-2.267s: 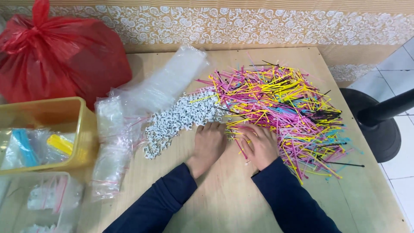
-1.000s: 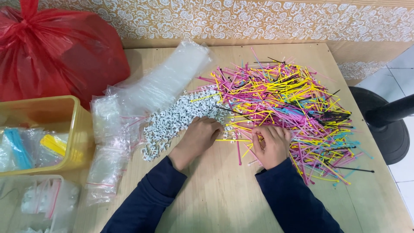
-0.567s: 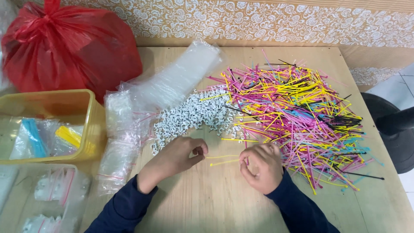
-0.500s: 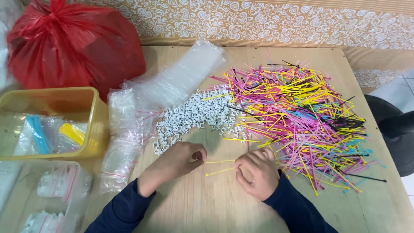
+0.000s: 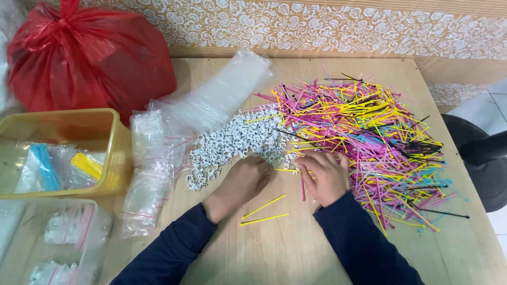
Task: Sorting small plastic clips and colorful twist ties into plastic bags
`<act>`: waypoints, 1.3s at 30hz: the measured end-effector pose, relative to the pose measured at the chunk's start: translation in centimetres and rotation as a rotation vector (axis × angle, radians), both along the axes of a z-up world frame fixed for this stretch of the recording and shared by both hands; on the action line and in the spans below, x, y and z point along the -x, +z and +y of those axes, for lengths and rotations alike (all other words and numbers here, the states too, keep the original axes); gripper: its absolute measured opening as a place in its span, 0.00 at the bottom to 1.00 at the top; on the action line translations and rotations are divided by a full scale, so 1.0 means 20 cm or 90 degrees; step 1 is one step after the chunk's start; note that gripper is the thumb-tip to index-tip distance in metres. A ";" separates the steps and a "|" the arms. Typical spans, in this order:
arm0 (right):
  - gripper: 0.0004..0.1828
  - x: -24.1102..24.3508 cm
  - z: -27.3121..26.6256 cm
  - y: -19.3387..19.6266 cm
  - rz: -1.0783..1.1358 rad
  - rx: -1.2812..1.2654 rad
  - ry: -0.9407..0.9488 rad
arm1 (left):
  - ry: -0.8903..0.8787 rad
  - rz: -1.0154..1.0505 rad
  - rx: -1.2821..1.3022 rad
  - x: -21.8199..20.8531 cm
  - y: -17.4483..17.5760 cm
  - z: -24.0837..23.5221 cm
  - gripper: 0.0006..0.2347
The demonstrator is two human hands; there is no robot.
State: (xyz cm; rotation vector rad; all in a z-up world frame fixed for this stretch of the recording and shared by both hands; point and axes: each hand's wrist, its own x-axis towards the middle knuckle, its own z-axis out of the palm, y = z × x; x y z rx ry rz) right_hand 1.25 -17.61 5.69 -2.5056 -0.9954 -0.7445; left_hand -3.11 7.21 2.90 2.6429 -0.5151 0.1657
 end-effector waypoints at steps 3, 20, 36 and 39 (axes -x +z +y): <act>0.07 -0.13 0.05 -0.02 -0.031 0.044 0.008 | 0.021 -0.048 -0.083 -0.10 -0.10 -0.06 0.07; 0.07 -0.14 0.16 0.14 0.108 -0.153 0.109 | 0.078 -0.134 -0.136 0.09 0.25 0.01 0.05; 0.10 0.43 0.09 -0.09 0.339 -0.209 0.261 | -0.018 0.188 0.042 0.53 0.21 0.23 0.03; 0.15 0.37 0.06 -0.04 0.188 -0.055 0.251 | -0.067 0.112 0.065 0.47 0.23 0.21 0.04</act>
